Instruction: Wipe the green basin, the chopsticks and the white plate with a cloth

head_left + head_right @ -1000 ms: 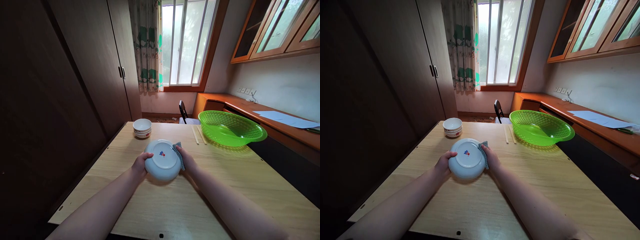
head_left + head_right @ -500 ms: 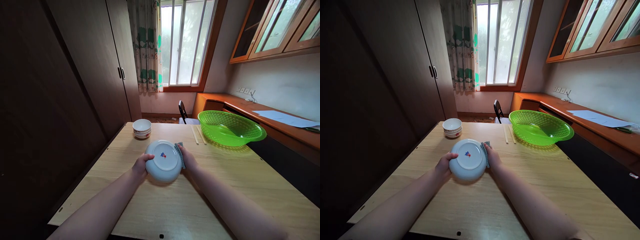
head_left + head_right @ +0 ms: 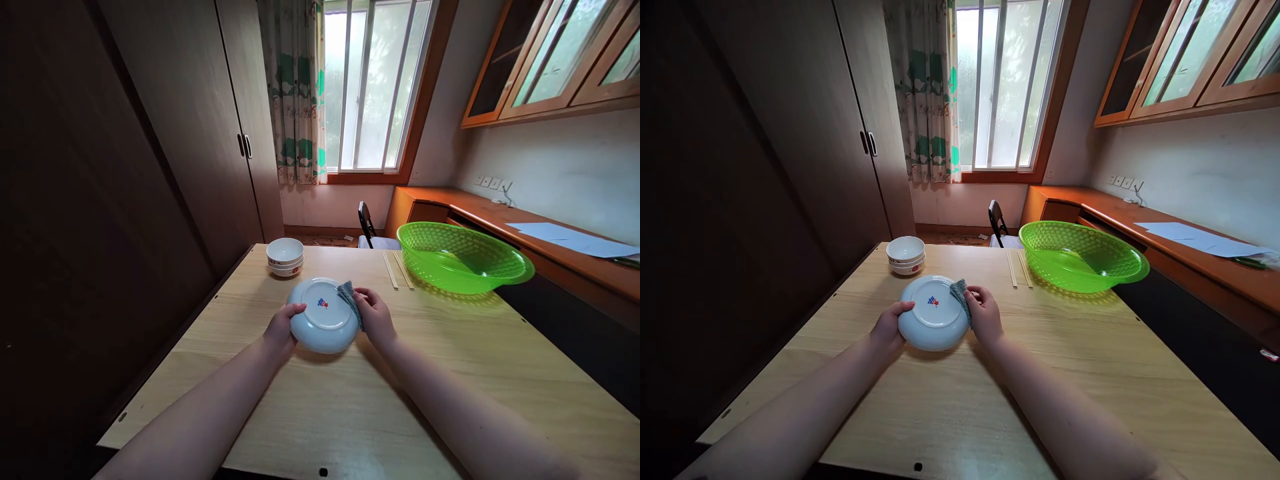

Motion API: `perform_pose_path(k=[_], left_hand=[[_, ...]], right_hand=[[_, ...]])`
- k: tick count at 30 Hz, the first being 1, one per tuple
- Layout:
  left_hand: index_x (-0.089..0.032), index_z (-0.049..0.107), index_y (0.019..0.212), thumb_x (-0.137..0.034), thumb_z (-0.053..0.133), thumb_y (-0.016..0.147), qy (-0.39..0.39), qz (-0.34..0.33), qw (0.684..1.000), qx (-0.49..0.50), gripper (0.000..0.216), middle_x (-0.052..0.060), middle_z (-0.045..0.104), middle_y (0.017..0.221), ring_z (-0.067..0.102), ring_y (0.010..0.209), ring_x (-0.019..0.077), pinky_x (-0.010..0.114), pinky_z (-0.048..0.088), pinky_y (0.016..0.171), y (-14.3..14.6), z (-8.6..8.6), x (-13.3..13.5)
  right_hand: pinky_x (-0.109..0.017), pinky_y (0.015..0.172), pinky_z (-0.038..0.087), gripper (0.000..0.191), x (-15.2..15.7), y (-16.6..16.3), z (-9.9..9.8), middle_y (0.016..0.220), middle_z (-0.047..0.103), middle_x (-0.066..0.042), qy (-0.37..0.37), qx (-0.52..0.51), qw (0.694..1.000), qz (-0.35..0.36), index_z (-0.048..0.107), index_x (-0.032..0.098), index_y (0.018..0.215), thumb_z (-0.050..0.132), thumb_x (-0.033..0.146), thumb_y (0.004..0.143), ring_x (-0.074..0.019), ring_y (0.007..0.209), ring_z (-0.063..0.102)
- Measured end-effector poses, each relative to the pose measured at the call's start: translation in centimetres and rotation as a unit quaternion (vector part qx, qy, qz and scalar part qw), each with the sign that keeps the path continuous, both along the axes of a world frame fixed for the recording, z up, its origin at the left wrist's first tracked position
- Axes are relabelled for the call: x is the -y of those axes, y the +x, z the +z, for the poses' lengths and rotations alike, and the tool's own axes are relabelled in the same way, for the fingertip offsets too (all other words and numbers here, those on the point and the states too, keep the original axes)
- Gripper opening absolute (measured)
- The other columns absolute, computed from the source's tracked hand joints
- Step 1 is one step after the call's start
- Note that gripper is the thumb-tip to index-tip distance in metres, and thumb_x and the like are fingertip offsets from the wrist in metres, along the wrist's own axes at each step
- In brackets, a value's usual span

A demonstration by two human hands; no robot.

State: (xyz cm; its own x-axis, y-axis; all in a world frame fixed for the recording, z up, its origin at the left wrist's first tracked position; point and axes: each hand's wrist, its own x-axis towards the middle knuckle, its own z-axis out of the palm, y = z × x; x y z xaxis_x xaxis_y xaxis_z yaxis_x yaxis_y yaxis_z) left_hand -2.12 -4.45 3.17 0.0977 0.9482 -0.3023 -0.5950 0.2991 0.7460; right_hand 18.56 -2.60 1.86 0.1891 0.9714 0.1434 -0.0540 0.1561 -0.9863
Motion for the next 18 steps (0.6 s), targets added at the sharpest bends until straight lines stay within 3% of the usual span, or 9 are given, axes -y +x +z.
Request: perform_pose_path(k=[3,6,12,18], left_hand=[[-0.006,0.068,0.096,-0.016,0.066,0.067,0.01,-0.005,1.0,0.0,0.031,0.012,0.076,0.08,0.071,0.075,0.0266,0.032,0.053,0.064,0.1,0.1,0.1],[-0.006,0.069,0.098,-0.016,0.068,0.066,0.041,-0.035,0.999,-0.001,0.034,0.013,0.076,0.083,0.071,0.076,0.0272,0.033,0.053,0.066,0.3,0.1,0.3],[-0.007,0.068,0.105,-0.016,0.068,0.067,0.06,-0.052,0.997,0.002,0.039,0.014,0.076,0.091,0.072,0.083,0.0289,0.036,0.055,0.076,0.5,0.2,0.5],[-0.006,0.067,0.109,-0.019,0.067,0.071,0.055,-0.05,0.997,0.012,0.04,0.016,0.076,0.096,0.072,0.085,0.0308,0.038,0.055,0.078,0.5,0.2,0.4]], right_hand=[[-0.042,0.089,0.048,0.028,0.6,-0.1,0.3,0.108,0.069,-0.008,0.113,0.12,0.986,0.025,0.071,0.024,0.098,0.061,0.045,0.084,-0.0247,0.101,0.062],[-0.046,0.103,0.041,0.024,1.3,-0.2,0.8,0.119,0.068,-0.008,0.203,0.244,0.946,0.066,0.074,0.028,0.104,0.058,0.037,0.088,-0.0258,0.116,0.055],[-0.049,0.101,0.041,0.032,2.0,0.0,1.3,0.124,0.063,-0.008,0.239,0.382,0.892,0.039,0.07,0.031,0.117,0.062,0.039,0.087,-0.028,0.116,0.053],[-0.045,0.093,0.043,0.033,1.9,0.1,1.0,0.105,0.064,-0.008,0.252,0.427,0.868,-0.009,0.071,0.033,0.116,0.064,0.042,0.085,-0.0262,0.102,0.055]])
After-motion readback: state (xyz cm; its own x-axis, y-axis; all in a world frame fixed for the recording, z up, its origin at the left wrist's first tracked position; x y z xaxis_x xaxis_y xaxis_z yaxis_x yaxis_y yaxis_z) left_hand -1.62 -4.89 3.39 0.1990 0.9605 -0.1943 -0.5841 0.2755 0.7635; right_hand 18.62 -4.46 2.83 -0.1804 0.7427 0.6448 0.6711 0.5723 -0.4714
